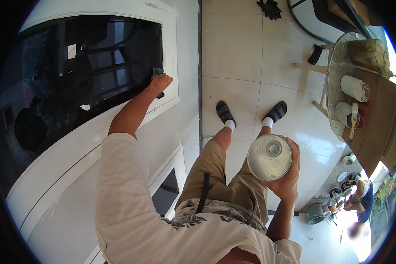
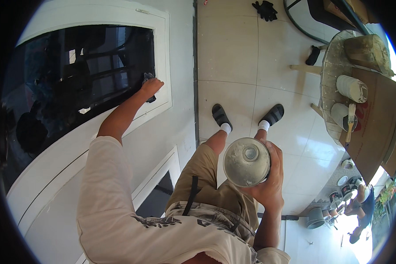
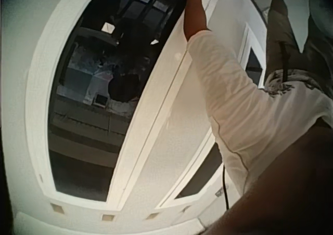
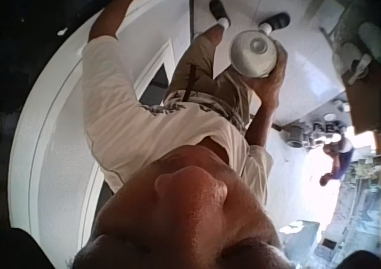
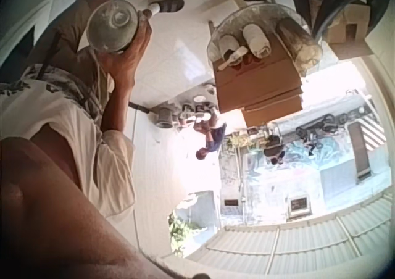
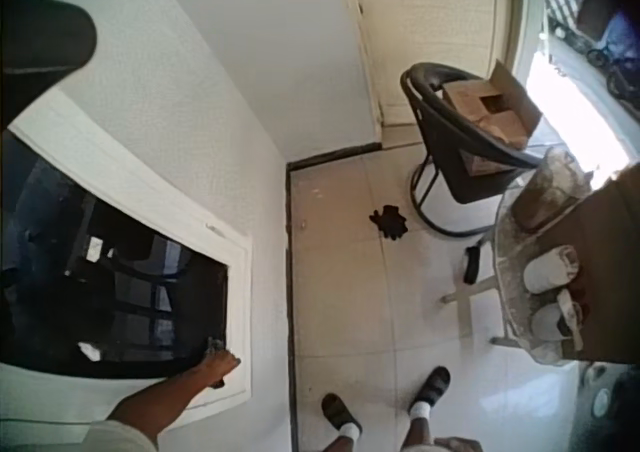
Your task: Cleaning a glass pane and preparing a glove to paint a door frame.
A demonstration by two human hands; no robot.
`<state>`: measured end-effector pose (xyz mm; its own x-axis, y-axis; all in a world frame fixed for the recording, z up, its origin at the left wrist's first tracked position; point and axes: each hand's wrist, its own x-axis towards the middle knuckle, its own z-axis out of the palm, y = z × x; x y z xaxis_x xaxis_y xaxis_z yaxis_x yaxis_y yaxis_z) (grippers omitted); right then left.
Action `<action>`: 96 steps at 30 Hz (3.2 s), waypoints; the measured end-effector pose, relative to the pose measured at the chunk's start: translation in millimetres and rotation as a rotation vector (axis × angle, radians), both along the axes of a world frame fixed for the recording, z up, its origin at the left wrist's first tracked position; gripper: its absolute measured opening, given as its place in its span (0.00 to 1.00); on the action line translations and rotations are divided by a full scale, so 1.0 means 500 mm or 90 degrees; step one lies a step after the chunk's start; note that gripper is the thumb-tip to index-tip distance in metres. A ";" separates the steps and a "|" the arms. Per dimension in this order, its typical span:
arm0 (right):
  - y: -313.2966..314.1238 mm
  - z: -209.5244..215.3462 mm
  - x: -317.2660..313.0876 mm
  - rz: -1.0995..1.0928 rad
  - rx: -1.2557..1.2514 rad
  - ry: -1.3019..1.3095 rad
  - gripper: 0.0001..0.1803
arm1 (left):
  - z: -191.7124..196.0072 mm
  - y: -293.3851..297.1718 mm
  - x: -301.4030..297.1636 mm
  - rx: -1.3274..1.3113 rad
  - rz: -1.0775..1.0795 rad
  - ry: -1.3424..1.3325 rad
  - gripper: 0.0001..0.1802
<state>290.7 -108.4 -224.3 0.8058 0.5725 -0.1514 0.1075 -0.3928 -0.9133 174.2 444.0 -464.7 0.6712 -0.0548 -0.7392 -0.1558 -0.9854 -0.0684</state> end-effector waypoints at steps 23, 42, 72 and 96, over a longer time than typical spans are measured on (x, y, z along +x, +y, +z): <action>-0.031 -0.048 -0.017 -0.006 -0.047 -0.001 0.63 | -0.030 0.030 0.040 0.127 -0.124 -0.098 0.06; -0.008 -0.055 0.003 0.000 -0.041 0.012 0.60 | -0.041 0.080 0.041 0.093 -0.162 -0.002 0.05; -0.005 -0.060 0.008 -0.025 -0.090 0.042 0.61 | -0.034 0.042 0.020 0.084 -0.111 0.070 0.07; -0.025 -0.068 0.012 -0.047 -0.125 0.057 0.61 | -0.044 0.002 -0.013 0.168 -0.150 -0.014 0.08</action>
<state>296.7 -120.9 -258.2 0.8227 0.4651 -0.3269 -0.0061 -0.5677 -0.8232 167.5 445.2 -486.8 0.6791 -0.0193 -0.7338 -0.3720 -0.8708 -0.3214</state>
